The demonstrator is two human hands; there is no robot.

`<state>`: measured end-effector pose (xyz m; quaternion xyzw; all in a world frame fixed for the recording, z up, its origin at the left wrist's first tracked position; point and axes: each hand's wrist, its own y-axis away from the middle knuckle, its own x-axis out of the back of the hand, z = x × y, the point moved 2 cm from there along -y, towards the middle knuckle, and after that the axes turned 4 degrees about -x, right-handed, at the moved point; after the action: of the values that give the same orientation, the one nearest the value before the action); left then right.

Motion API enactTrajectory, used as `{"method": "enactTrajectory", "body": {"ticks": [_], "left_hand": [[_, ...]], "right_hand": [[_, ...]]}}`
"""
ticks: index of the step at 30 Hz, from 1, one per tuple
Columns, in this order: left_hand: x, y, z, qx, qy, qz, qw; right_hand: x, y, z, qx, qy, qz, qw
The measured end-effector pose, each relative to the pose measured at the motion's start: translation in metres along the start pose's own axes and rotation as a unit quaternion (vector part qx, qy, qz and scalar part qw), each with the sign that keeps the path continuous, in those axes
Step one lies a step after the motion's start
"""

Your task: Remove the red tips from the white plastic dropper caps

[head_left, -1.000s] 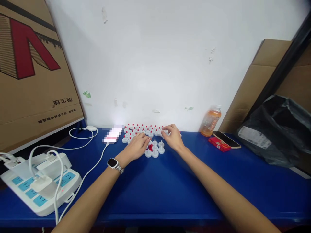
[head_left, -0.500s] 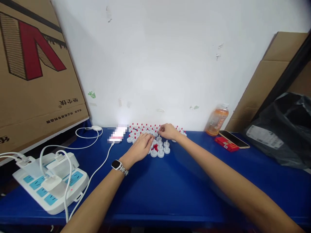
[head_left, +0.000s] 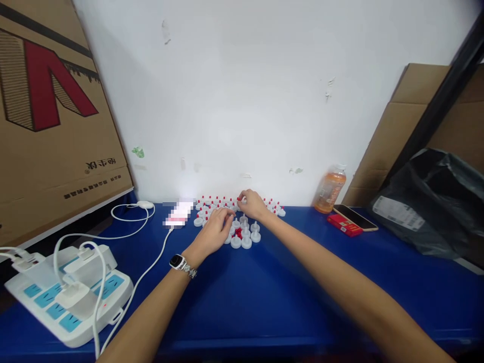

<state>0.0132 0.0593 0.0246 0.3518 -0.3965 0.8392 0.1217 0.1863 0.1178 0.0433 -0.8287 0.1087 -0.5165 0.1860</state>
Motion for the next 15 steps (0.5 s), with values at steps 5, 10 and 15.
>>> {"method": "enactTrajectory", "body": {"ticks": [5, 10, 15], "left_hand": [[-0.001, -0.003, 0.016, 0.019, 0.005, 0.046, 0.999], [-0.005, -0.002, 0.035, -0.054, -0.079, 0.013, 0.995], [-0.004, -0.002, 0.039, -0.124, -0.189, -0.014, 0.974]], "right_hand": [[0.021, 0.053, 0.004, 0.050, -0.244, 0.042, 0.968], [0.026, 0.092, -0.002, 0.099, -0.287, 0.054, 0.951], [0.028, 0.099, -0.015, 0.121, -0.323, 0.059, 0.937]]}}
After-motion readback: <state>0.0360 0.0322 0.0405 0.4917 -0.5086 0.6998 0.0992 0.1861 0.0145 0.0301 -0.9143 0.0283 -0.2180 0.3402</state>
